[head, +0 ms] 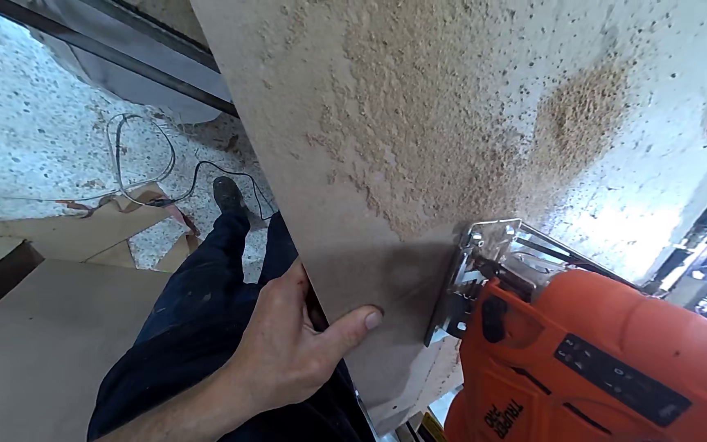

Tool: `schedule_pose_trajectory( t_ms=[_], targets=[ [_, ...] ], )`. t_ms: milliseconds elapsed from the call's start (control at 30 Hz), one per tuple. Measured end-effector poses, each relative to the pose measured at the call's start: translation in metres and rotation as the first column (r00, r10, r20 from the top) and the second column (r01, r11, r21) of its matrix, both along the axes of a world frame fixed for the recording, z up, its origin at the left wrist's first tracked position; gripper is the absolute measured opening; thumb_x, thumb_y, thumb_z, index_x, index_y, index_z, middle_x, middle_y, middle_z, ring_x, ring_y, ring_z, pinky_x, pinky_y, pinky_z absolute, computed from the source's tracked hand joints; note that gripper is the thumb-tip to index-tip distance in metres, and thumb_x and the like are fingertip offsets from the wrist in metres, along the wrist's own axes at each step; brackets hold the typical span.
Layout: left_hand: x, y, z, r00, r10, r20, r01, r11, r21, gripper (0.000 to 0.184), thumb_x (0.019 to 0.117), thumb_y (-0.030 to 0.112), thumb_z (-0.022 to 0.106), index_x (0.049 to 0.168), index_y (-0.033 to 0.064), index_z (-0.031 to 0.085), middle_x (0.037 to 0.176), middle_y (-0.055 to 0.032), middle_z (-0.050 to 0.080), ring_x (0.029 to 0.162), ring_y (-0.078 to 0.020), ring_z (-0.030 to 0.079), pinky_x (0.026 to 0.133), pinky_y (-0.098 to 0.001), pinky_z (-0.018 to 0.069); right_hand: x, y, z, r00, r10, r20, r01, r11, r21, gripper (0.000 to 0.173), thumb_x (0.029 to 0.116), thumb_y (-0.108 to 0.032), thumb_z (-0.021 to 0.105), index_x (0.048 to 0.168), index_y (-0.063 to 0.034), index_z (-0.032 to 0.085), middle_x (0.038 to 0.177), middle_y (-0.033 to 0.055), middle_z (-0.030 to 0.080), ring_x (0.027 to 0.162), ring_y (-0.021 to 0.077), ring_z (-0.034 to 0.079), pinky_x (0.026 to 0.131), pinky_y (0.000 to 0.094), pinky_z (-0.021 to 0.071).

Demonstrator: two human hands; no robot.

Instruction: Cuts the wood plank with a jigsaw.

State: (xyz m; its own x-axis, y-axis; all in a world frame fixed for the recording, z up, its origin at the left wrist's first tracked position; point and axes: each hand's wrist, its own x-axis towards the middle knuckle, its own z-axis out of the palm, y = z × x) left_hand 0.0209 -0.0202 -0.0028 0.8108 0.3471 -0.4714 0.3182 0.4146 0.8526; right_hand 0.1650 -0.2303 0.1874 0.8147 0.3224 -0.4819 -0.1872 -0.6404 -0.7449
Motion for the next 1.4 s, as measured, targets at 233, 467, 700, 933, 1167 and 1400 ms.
schedule_pose_trajectory(
  t_ms=[233, 467, 700, 933, 1167, 1400],
  targets=[
    [0.000, 0.000, 0.000, 1.000, -0.012, -0.021, 0.012, 1.000, -0.005, 0.037, 0.0924, 0.033, 0.076, 0.117, 0.0087, 0.064, 0.094, 0.0057, 0.074, 0.087, -0.0047, 0.072, 0.077, -0.0262, 0.0631, 0.002, 0.003, 0.001, 1.000, 0.006, 0.007, -0.005, 1.000, -0.007, 0.030, 0.1019, -0.043, 0.060, 0.118, -0.0172, 0.061, 0.097, 0.0034, 0.073, 0.076, 0.0180, 0.072, 0.067, 0.0346, 0.0615],
    [0.000, 0.000, 0.000, 1.000, -0.014, -0.021, 0.015, 1.000, 0.009, 0.038, 0.0925, 0.034, 0.076, 0.118, 0.0091, 0.064, 0.095, 0.0058, 0.074, 0.088, -0.0047, 0.072, 0.078, -0.0269, 0.0632, 0.005, 0.005, 0.000, 1.000, 0.004, -0.010, -0.004, 1.000, -0.006, 0.030, 0.1020, -0.042, 0.059, 0.119, -0.0173, 0.062, 0.098, 0.0030, 0.073, 0.076, 0.0178, 0.071, 0.067, 0.0352, 0.0616],
    [0.001, 0.001, -0.001, 1.000, -0.009, -0.001, 0.009, 1.000, 0.003, 0.036, 0.0927, 0.033, 0.076, 0.116, 0.0086, 0.064, 0.095, 0.0051, 0.074, 0.088, -0.0053, 0.072, 0.079, -0.0273, 0.0634, 0.005, 0.009, -0.001, 1.000, 0.000, 0.023, 0.000, 1.000, 0.005, 0.028, 0.1028, -0.040, 0.059, 0.118, -0.0164, 0.060, 0.096, 0.0033, 0.072, 0.075, 0.0181, 0.071, 0.067, 0.0344, 0.0612],
    [0.000, 0.001, -0.001, 1.000, -0.009, 0.001, 0.009, 1.000, 0.019, 0.035, 0.0926, 0.033, 0.076, 0.115, 0.0096, 0.064, 0.094, 0.0058, 0.074, 0.088, -0.0051, 0.072, 0.077, -0.0268, 0.0631, 0.009, 0.010, 0.000, 0.999, 0.019, 0.029, -0.019, 1.000, -0.014, 0.029, 0.1020, -0.041, 0.060, 0.118, -0.0170, 0.061, 0.097, 0.0027, 0.073, 0.076, 0.0170, 0.071, 0.067, 0.0336, 0.0611],
    [0.000, 0.000, -0.001, 1.000, -0.007, -0.009, 0.007, 1.000, 0.020, 0.037, 0.0924, 0.035, 0.076, 0.116, 0.0094, 0.064, 0.095, 0.0058, 0.074, 0.088, -0.0049, 0.072, 0.078, -0.0273, 0.0631, 0.013, 0.006, 0.000, 0.999, 0.030, 0.012, -0.030, 1.000, -0.005, 0.031, 0.1025, -0.042, 0.059, 0.119, -0.0162, 0.060, 0.097, 0.0034, 0.072, 0.076, 0.0183, 0.071, 0.068, 0.0354, 0.0610],
    [0.000, 0.003, 0.001, 1.000, -0.004, -0.001, 0.004, 1.000, 0.021, 0.037, 0.0920, 0.035, 0.077, 0.116, 0.0104, 0.064, 0.094, 0.0063, 0.074, 0.088, -0.0049, 0.072, 0.077, -0.0270, 0.0631, 0.015, 0.018, -0.003, 0.998, 0.031, 0.057, -0.029, 0.999, -0.020, 0.029, 0.1023, -0.042, 0.059, 0.116, -0.0161, 0.060, 0.094, 0.0027, 0.072, 0.073, 0.0175, 0.071, 0.065, 0.0348, 0.0612]
  ],
)
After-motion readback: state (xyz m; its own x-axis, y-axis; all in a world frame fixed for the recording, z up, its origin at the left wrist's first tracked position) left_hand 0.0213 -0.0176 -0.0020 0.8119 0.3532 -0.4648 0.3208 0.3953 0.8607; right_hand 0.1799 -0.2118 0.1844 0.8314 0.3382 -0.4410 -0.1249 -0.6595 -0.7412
